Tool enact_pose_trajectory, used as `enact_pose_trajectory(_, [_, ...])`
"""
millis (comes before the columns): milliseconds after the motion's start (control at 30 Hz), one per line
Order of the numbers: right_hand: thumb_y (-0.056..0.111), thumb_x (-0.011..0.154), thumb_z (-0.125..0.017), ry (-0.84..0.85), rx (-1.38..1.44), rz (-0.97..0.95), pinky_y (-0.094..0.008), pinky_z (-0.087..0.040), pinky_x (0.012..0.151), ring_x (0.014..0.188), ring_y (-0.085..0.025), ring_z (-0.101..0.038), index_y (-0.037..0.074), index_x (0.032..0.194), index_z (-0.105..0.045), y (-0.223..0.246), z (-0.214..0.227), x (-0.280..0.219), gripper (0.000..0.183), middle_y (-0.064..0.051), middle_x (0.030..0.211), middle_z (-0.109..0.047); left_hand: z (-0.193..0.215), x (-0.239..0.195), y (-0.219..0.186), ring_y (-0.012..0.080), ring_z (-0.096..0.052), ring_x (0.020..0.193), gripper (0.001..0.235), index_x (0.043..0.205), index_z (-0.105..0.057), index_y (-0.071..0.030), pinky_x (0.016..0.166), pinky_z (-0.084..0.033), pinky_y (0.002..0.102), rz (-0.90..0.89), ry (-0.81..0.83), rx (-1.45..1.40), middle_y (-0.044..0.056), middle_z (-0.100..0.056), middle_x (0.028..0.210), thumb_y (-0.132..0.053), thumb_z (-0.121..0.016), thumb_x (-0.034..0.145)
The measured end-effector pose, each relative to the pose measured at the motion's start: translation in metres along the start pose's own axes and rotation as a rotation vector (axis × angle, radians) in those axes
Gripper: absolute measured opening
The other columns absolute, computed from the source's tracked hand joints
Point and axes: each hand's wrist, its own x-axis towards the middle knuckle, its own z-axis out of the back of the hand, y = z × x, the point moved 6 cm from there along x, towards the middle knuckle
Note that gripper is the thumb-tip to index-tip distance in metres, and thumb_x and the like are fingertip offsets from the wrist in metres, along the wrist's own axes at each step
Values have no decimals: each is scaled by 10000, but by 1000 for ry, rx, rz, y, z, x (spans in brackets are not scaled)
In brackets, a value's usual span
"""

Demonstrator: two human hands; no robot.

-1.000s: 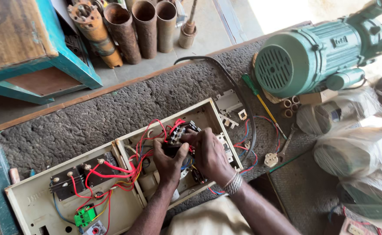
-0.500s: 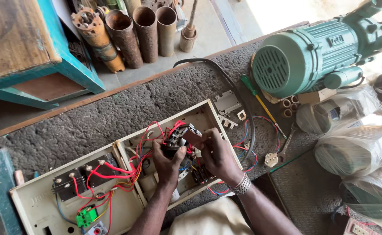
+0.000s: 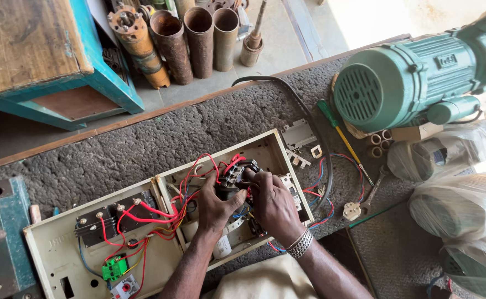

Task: The person works inside an open electrical control box, manipulating a black cylindrical component and its attached wires. They use a screwdriver to tighten or adjust terminals on the component while holding it with the other hand. The task involves repeated handling and adjustment of the component within the box.

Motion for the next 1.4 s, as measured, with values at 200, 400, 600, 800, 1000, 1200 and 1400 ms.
enact_pose_trajectory(200, [-24,942,-585,53,116,158,-480,-509,752,876,-394,-619,-20,1180,-475,0,0,2,263,-201,941,-609,3,4,6,116,-677,838,545,1180,-656,6,766,-589,296,-44,66,-112,56,-719,981,-257,-825,734])
enact_pose_trajectory(400, [-21,868,-574,133,78,177,-478,-469,777,789,-361,-569,-33,1202,-485,0,4,2,345,-147,807,-613,2,14,15,113,-689,845,539,1185,-641,9,781,-593,290,6,128,-230,50,-728,990,-237,-841,749])
enact_pose_trajectory(600, [0,902,-604,126,-135,76,-496,-458,733,805,-383,-582,6,1193,-527,-4,-1,8,301,-141,749,-627,6,12,23,112,-698,853,543,1178,-638,1,789,-593,283,28,92,-219,49,-736,996,-219,-855,731])
enact_pose_trajectory(800, [9,871,-661,289,235,118,-509,-466,614,729,-444,-620,36,1061,-520,-4,7,9,237,-181,820,-628,5,14,16,113,-689,870,556,1174,-639,9,786,-588,289,-43,127,-174,55,-730,1001,-248,-861,734])
enact_pose_trajectory(1000, [-12,897,-570,-27,70,165,-439,-582,787,913,-345,-717,46,1164,-496,8,38,5,283,-132,1051,-743,5,12,14,137,-714,835,621,1189,-621,-9,779,-607,304,61,86,-133,75,-742,968,-277,-866,685])
enact_pose_trajectory(1200, [-1,942,-617,75,-66,64,-476,-535,728,717,-349,-658,1,1263,-525,-2,0,2,333,-140,816,-710,4,8,12,125,-692,883,622,1201,-626,8,818,-590,302,20,93,-241,64,-726,1017,-284,-862,705])
enact_pose_trajectory(1400, [13,954,-615,82,157,-32,-507,-497,684,823,-437,-641,-8,1100,-458,-10,-2,9,215,-204,862,-643,6,5,11,117,-687,898,634,1216,-614,-15,823,-581,302,8,82,-248,47,-719,1018,-274,-859,692])
